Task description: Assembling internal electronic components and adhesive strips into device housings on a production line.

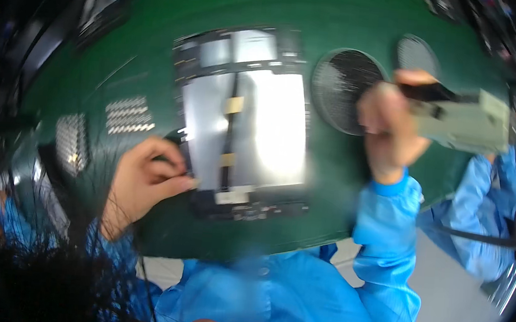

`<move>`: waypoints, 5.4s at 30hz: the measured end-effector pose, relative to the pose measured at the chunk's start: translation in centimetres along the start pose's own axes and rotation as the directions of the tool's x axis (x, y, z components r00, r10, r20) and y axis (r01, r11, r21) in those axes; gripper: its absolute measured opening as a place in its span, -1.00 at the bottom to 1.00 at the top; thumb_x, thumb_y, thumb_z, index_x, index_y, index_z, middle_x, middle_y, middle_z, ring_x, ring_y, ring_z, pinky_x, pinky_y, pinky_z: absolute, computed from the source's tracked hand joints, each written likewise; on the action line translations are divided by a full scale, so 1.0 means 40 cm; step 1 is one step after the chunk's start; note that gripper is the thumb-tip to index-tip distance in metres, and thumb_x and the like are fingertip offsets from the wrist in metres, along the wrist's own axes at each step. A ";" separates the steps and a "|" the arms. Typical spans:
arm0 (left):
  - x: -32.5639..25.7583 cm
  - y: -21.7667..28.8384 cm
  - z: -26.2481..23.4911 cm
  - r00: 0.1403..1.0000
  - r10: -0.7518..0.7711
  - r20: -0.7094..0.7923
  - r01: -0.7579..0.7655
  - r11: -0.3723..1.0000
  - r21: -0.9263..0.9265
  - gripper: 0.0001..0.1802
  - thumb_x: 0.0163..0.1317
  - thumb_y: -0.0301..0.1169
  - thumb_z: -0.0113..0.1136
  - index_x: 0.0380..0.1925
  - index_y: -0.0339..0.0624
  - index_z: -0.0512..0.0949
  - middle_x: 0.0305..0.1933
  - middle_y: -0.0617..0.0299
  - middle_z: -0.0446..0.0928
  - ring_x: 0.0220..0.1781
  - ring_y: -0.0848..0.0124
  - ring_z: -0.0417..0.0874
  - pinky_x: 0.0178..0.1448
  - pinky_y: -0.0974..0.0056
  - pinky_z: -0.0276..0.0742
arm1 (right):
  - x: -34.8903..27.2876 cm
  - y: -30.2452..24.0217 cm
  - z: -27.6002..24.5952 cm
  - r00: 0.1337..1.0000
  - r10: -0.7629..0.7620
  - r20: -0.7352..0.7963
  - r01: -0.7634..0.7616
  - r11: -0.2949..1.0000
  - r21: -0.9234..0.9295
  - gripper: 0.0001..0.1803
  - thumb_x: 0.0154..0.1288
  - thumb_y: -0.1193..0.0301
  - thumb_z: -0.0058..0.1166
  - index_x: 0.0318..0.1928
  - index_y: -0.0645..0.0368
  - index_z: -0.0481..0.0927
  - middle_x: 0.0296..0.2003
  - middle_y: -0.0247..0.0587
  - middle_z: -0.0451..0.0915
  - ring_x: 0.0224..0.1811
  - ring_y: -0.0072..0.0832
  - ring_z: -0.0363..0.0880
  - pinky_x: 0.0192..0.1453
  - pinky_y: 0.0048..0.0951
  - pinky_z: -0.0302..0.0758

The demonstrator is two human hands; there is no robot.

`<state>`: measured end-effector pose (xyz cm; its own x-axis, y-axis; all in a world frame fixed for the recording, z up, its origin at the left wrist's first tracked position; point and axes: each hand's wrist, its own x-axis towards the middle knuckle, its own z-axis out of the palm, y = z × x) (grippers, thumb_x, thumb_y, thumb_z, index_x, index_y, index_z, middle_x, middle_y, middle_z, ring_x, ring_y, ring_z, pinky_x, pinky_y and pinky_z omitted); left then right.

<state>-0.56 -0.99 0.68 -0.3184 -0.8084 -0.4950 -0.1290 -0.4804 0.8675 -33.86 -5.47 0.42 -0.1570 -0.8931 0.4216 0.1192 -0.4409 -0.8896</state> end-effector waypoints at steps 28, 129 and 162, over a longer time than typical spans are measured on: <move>-0.024 -0.073 -0.043 0.964 0.266 0.012 -0.263 0.957 -0.123 -0.73 0.08 -0.63 0.32 -0.27 -0.34 0.42 -0.27 0.17 0.52 -0.29 0.40 0.71 -0.32 0.40 0.53 | -0.154 -0.028 0.443 0.920 0.171 0.354 -0.235 0.961 0.146 -0.64 0.30 0.56 -0.18 0.07 -0.07 0.30 -0.65 -0.38 0.23 -0.72 -0.54 0.21 -0.54 -0.44 0.29; -0.015 -0.078 -0.044 0.962 0.273 0.011 -0.271 0.960 -0.070 -0.81 0.10 -0.57 0.29 -0.31 -0.38 0.48 -0.32 0.20 0.53 -0.34 0.51 0.62 -0.26 0.43 0.53 | -0.191 -0.038 0.446 0.922 0.074 0.379 -0.137 0.980 0.142 -0.63 0.27 0.58 -0.15 0.07 -0.01 0.30 -0.67 -0.34 0.22 -0.78 -0.59 0.12 -0.72 -0.55 0.24; -0.037 -0.080 -0.046 0.936 0.352 -0.004 -0.352 0.936 0.001 -0.84 0.12 -0.63 0.24 -0.29 -0.38 0.51 -0.33 0.17 0.56 -0.31 0.46 0.62 -0.23 0.36 0.58 | -0.237 -0.022 0.432 0.929 0.165 0.330 -0.111 0.978 -0.177 -0.67 0.20 0.63 -0.04 -0.14 -0.01 0.19 -0.59 -0.33 0.26 -0.72 -0.58 0.20 -0.68 -0.51 0.22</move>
<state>2.07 1.13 -1.47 -0.3396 -0.9272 -0.1578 -0.0092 -0.1645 0.9863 -15.54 1.85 0.23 0.1973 -0.9323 0.3031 -0.0392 -0.3165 -0.9478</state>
